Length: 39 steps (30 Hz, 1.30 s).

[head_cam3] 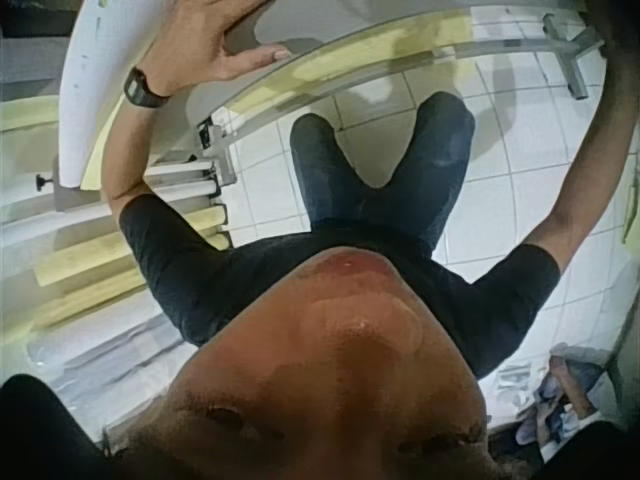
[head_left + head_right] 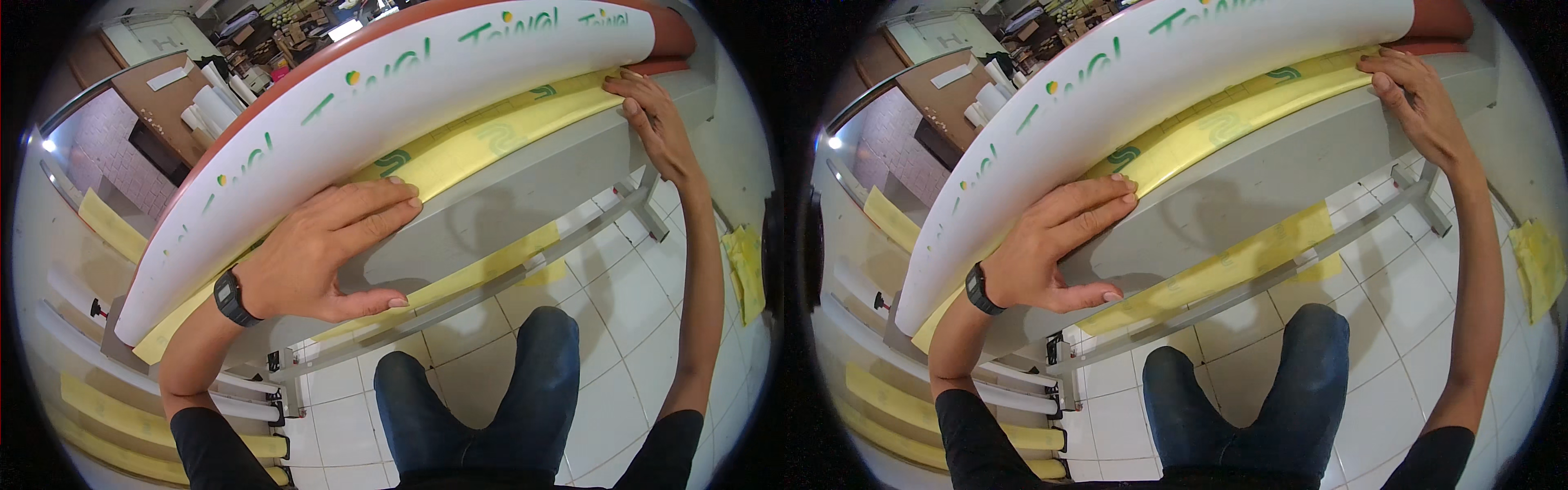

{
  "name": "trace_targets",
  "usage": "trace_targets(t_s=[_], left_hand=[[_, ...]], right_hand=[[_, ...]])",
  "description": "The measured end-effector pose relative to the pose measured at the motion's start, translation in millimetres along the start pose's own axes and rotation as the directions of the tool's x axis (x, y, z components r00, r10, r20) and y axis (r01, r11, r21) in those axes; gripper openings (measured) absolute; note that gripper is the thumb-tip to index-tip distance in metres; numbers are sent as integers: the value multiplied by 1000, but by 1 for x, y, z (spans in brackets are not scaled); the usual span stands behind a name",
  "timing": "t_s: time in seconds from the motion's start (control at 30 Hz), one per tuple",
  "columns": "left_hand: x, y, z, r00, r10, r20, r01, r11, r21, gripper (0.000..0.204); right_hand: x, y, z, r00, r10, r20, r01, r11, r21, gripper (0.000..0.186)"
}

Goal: The recorder is laminating a large printed poster using a manual cold-roll laminator with the help of another person.

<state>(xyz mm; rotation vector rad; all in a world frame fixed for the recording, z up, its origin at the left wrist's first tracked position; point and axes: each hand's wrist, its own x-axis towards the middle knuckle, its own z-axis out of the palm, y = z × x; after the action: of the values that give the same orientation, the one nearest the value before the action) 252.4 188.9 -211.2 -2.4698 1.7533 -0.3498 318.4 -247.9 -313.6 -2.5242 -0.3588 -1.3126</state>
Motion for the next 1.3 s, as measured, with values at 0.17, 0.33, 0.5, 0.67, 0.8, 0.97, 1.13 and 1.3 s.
trace_targets(t_s=[0.17,0.33,0.5,0.67,0.8,0.97,1.13,1.3], left_hand=[[15,-2,2,1000,25,7,-25,999,24,77],[33,0,4,998,42,35,-45,995,84,81],[51,1,7,998,52,29,-54,995,81,83],[69,3,10,996,80,27,-82,988,134,85],[84,2,13,995,96,31,-100,986,135,86],[98,-1,17,994,108,14,-109,986,125,86],[116,-1,21,990,136,-20,-133,985,113,86],[131,0,24,990,138,-11,-137,987,80,85]], right_hand=[[0,0,-1,1000,-26,1,26,1000,18,55],[2,-2,-2,1000,-21,-2,21,998,51,51],[-1,-2,0,999,-21,-34,23,998,62,54],[-3,5,3,998,-28,-64,33,997,63,57],[-4,3,3,999,-23,-32,26,996,81,58],[-3,2,4,998,-39,-38,42,996,76,57],[-5,4,4,996,-40,-81,50,990,132,56],[-5,0,1,996,-25,-88,41,983,181,55]])
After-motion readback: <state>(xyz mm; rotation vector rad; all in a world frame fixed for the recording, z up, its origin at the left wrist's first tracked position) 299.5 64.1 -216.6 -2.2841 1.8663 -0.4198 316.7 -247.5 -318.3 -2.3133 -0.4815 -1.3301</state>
